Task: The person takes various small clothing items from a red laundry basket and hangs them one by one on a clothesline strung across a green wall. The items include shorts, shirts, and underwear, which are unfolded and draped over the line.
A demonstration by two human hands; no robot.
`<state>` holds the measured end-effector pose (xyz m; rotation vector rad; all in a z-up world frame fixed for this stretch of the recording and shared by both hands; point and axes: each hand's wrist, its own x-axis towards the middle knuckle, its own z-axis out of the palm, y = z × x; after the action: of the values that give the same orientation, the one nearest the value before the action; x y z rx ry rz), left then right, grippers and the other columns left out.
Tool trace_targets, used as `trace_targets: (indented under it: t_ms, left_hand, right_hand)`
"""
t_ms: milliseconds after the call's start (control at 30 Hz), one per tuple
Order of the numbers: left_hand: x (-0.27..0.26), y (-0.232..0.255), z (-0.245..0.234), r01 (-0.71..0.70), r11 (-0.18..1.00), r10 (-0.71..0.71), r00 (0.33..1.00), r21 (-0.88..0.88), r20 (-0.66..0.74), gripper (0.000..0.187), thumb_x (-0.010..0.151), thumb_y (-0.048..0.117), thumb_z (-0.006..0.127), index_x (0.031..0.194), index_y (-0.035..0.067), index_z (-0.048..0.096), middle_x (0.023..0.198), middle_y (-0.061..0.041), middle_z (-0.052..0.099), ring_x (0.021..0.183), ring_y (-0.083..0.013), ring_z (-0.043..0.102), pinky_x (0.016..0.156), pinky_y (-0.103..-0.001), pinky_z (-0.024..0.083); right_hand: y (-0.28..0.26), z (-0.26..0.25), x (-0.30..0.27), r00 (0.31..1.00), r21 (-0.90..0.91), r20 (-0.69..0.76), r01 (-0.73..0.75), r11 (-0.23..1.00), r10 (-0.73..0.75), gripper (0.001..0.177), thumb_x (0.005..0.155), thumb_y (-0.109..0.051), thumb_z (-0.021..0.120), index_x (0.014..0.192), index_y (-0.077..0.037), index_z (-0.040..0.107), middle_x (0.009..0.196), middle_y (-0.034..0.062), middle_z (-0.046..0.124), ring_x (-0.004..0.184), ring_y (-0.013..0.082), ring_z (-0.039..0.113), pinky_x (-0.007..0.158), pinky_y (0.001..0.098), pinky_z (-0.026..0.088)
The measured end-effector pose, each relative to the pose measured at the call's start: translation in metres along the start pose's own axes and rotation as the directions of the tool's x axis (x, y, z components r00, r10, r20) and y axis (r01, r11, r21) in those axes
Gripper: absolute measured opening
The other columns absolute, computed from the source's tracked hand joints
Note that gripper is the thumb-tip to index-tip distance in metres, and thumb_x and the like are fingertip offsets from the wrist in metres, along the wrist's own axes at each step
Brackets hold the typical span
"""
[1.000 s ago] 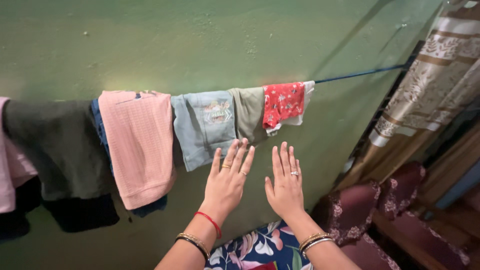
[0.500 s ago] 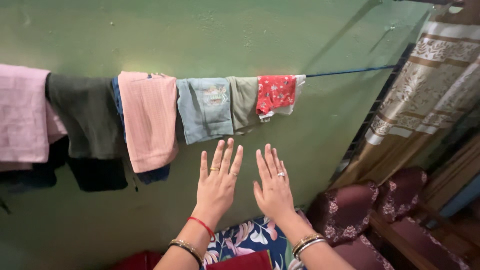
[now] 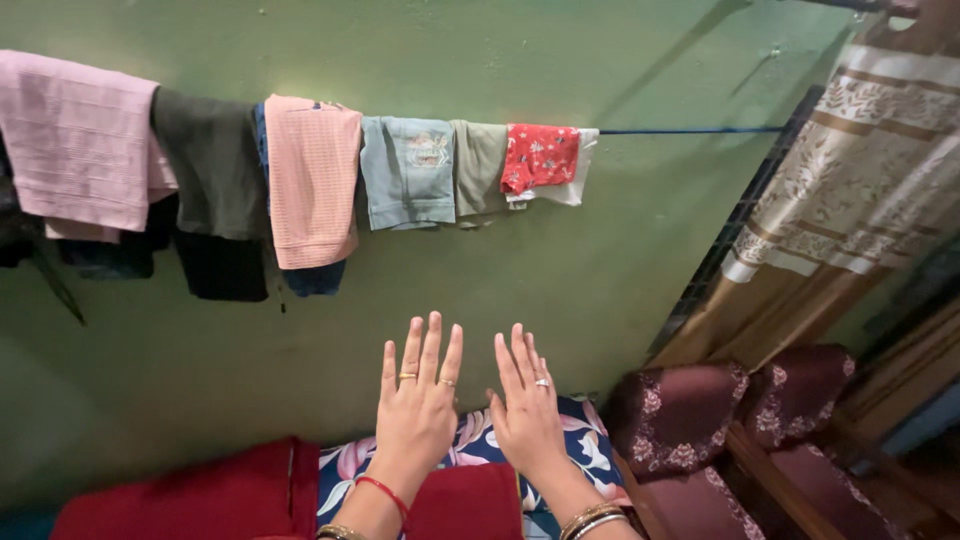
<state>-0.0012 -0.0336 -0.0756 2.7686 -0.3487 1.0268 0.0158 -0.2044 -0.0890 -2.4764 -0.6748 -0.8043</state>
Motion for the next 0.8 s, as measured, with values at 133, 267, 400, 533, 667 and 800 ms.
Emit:
trace_targets:
  t_ms: [133,267,400,533,667,800]
  left_hand:
    - [-0.013,0.012,-0.013,-0.063,0.997,0.065,0.997,0.032,-0.045,0.08,0.082,0.014,0.056,0.158,0.012,0.031,0.166,-0.013,0.024,0.154,-0.0302,0.018,0.121,-0.057,0.012]
    - [-0.024,0.032,-0.027,-0.119,0.993,0.117,0.99,-0.026,-0.082,0.079,0.084,0.017,0.057,0.158,0.012,0.031,0.166,-0.013,0.025,0.154,-0.0307,0.019,0.121,-0.058,0.013]
    - [-0.053,0.048,-0.047,-0.147,0.988,0.144,0.988,0.047,0.055,0.081,0.083,0.015,0.056,0.159,0.014,0.03,0.167,-0.012,0.025,0.155,-0.0297,0.019,0.123,-0.054,0.012]
    - [-0.085,0.053,-0.066,-0.195,0.98,0.195,0.981,-0.022,-0.018,0.077,0.087,0.016,0.053,0.16,0.012,0.029,0.167,-0.015,0.026,0.156,-0.0317,0.019,0.124,-0.055,0.011]
    - [-0.113,0.057,-0.075,-0.237,0.971,0.235,0.97,-0.033,-0.057,0.074,0.09,0.02,0.051,0.16,0.014,0.029,0.166,-0.015,0.027,0.156,-0.031,0.02,0.124,-0.056,0.01]
    - [-0.139,0.072,-0.079,-0.292,0.954,0.292,0.957,-0.071,-0.01,0.074,0.092,0.023,0.051,0.161,0.007,0.029,0.167,-0.015,0.029,0.156,-0.0309,0.02,0.124,-0.057,0.011]
  right_hand:
    - [-0.011,-0.014,-0.016,0.997,0.139,0.054,-0.068,0.988,0.061,0.076,0.089,-0.011,0.06,0.158,-0.005,0.029,0.168,0.0233,0.017,0.15,0.0435,0.028,0.117,0.0484,0.033]
    - [-0.021,-0.032,-0.03,1.0,0.119,0.01,-0.007,0.993,0.006,0.077,0.088,-0.012,0.063,0.158,-0.005,0.031,0.168,0.0238,0.018,0.149,0.0446,0.031,0.118,0.0485,0.034]
    - [-0.045,-0.045,-0.051,0.999,0.044,0.032,-0.011,0.999,0.01,0.08,0.088,-0.024,0.069,0.157,-0.007,0.031,0.168,0.0203,0.017,0.15,0.0423,0.027,0.119,0.0494,0.03]
    - [-0.081,-0.05,-0.084,0.986,-0.16,0.116,-0.103,0.982,0.122,0.091,0.081,-0.034,0.07,0.159,-0.013,0.027,0.168,0.0158,0.011,0.154,0.0362,0.016,0.12,0.0554,0.014]
    - [-0.1,-0.057,-0.116,0.976,-0.216,0.146,-0.131,0.968,0.164,0.093,0.083,-0.038,0.066,0.162,-0.013,0.022,0.17,0.0154,0.008,0.156,0.0347,0.01,0.121,0.0576,0.008]
    - [-0.107,-0.067,-0.148,0.967,-0.236,0.158,-0.159,0.959,0.199,0.093,0.085,-0.04,0.065,0.161,-0.01,0.021,0.17,0.0169,0.007,0.156,0.0365,0.01,0.12,0.0583,0.009]
